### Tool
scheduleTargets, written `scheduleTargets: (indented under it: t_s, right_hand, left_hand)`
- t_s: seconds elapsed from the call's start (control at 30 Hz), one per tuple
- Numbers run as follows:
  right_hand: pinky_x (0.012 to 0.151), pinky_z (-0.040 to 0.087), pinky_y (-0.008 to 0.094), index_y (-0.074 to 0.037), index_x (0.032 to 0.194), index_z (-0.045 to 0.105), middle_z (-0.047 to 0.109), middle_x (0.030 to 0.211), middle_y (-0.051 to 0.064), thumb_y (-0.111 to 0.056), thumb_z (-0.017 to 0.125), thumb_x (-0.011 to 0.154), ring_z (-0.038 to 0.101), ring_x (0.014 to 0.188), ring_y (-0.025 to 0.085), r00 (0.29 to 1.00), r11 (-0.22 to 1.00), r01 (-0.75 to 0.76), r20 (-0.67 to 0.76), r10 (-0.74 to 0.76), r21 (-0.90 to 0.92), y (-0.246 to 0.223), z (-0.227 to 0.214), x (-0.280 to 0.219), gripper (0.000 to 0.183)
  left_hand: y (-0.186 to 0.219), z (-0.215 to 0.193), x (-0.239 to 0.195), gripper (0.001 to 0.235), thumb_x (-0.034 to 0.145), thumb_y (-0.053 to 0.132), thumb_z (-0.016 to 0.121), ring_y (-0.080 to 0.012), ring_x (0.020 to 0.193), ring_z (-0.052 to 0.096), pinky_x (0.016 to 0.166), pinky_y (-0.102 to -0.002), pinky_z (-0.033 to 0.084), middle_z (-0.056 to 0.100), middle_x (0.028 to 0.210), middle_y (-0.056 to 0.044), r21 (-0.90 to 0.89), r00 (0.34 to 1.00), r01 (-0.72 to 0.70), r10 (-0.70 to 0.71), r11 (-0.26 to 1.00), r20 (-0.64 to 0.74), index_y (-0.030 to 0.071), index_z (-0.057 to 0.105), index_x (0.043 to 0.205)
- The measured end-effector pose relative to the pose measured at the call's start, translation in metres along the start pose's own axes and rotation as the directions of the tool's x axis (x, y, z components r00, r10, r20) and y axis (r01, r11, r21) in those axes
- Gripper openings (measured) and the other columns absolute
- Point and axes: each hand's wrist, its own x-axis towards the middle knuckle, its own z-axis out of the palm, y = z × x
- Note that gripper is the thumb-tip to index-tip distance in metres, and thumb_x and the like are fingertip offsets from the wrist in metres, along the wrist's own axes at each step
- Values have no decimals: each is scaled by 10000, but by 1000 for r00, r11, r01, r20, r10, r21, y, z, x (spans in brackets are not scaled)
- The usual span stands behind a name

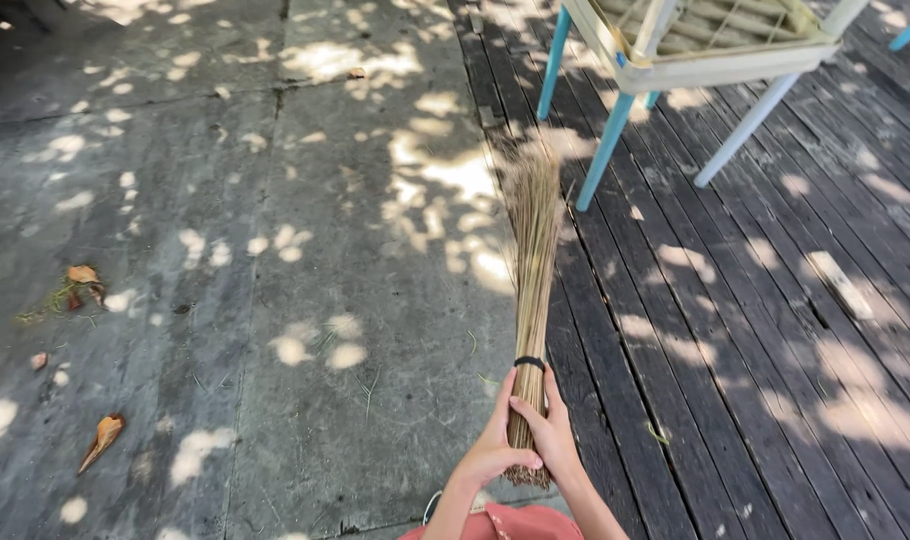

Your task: Sweeping dry leaves on an outdoor wooden deck using a handheld grass broom.

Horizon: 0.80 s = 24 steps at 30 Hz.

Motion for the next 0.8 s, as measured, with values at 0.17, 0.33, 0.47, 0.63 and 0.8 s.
scheduleTargets:
  t_s: [0.17,0.33,0.47,0.63,0.8]
  right_hand:
    - [741,563,323,-117,1617,300,685,1302,213,-55,666,847,708,936,258,995,995,-95,0,95,-4,-14,5,-5,855]
    - [713,559,334,-108,1614,313,695,1274,228,-61,678,851,707,900,272,990,990,-139,-14,139,3,2,5,0,847]
    - [957,527,317,-32,1566,364,563,1492,169,-51,711,816,647,1188,241,1000,998,1,0,-1,59,43,0,22,826]
    - [887,581,368,-100,1604,328,621,1419,231,-21,725,815,720,1112,301,987,986,-154,-40,157,57,41,6,20,887]
    - [895,554,339,-97,1573,359,659,1352,198,-56,702,813,705,1076,253,997,997,-74,11,74,-6,46,3,17,835]
  left_hand:
    - [0,0,-3,1262,576,-173,586,-339,1504,321,955,-380,559,121,1732,-103,-35,1000,0,1,999,13,243,67,1648]
    - [-13,-8,-4,1279,560,-174,607,-336,1523,299,1061,-411,505,156,1724,-109,-47,1000,16,-16,999,1,241,72,1645]
    - [-26,-19,-1,1240,622,-159,621,-323,1453,416,918,-333,561,140,1733,-119,-131,993,-60,73,990,91,196,28,1652]
    - [-28,-24,1,1200,672,-56,660,-388,1551,257,1107,-473,511,44,1709,-164,-68,991,-52,60,996,116,206,-16,1629]
    - [-30,-26,-6,1206,687,-148,584,-392,1459,474,902,-388,618,56,1732,-162,-117,989,-28,45,993,139,246,-40,1642]
